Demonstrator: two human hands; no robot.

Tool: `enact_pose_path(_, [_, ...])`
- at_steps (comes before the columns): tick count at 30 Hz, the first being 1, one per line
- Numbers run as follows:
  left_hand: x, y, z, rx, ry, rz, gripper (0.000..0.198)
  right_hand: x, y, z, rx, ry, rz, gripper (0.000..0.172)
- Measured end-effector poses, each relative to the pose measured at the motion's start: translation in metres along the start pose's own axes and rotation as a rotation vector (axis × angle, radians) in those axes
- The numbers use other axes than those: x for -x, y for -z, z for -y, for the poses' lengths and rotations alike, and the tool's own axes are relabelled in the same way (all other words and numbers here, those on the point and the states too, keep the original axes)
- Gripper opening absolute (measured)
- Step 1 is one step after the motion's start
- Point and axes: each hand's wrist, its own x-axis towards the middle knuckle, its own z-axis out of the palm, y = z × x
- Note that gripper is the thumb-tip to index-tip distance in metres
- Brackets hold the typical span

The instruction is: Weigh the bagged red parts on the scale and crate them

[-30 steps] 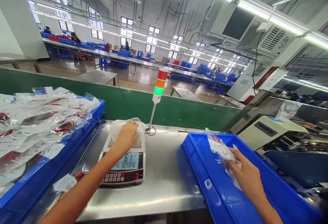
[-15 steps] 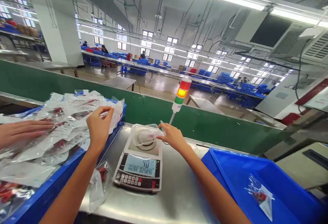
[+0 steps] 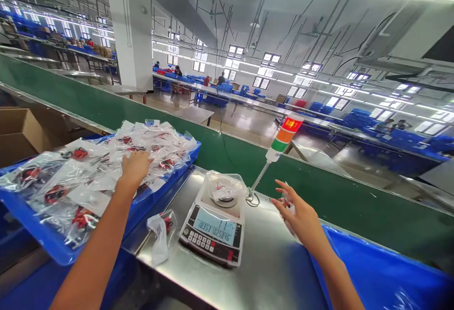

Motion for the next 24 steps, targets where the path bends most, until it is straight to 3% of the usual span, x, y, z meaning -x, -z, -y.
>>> enact_pose_path(2, [0.007, -0.001, -0.009, 0.016, -0.067, -0.081, 0.021, 0.011, 0.005, -0.007, -0.089, -0.108, -0.046, 0.068])
enact_pose_path(4, [0.021, -0.001, -0.032, 0.107, -0.174, -0.144, 0.027, 0.023, 0.004, -0.013, -0.234, -0.201, -0.142, 0.075])
enact_pose_path(6, [0.048, -0.004, -0.069, 0.309, -0.301, -0.074, 0.030, 0.036, -0.003, -0.014, -0.432, -0.244, -0.220, 0.082])
enact_pose_path(8, [0.090, -0.015, -0.112, 0.581, -0.394, 0.202, 0.035, 0.051, -0.014, -0.005, -0.662, -0.248, -0.176, 0.089])
enact_pose_path(12, [0.181, -0.047, -0.177, 0.993, -0.398, 0.958, 0.059, 0.086, -0.039, 0.026, -1.117, -0.234, 0.062, 0.088])
enact_pose_path(14, [0.208, -0.061, -0.190, 1.094, -0.331, 1.135, 0.062, 0.104, -0.045, 0.034, -1.224, -0.259, 0.070, 0.082])
enact_pose_path(16, [0.219, -0.068, -0.193, 1.107, -0.236, 1.160, 0.057, 0.118, -0.044, 0.034, -1.208, -0.327, 0.027, 0.074])
enact_pose_path(18, [0.221, -0.068, -0.193, 1.052, -0.172, 1.108, 0.052, 0.130, -0.040, 0.025, -1.119, -0.414, 0.000, 0.063])
enact_pose_path(21, [0.221, -0.061, -0.194, 0.956, -0.185, 1.121, 0.053, 0.142, -0.034, 0.009, -0.978, -0.519, 0.024, 0.051])
enact_pose_path(24, [0.215, -0.055, -0.195, 0.972, -0.264, 1.123, 0.048, 0.152, -0.027, -0.005, -0.882, -0.605, -0.019, 0.051])
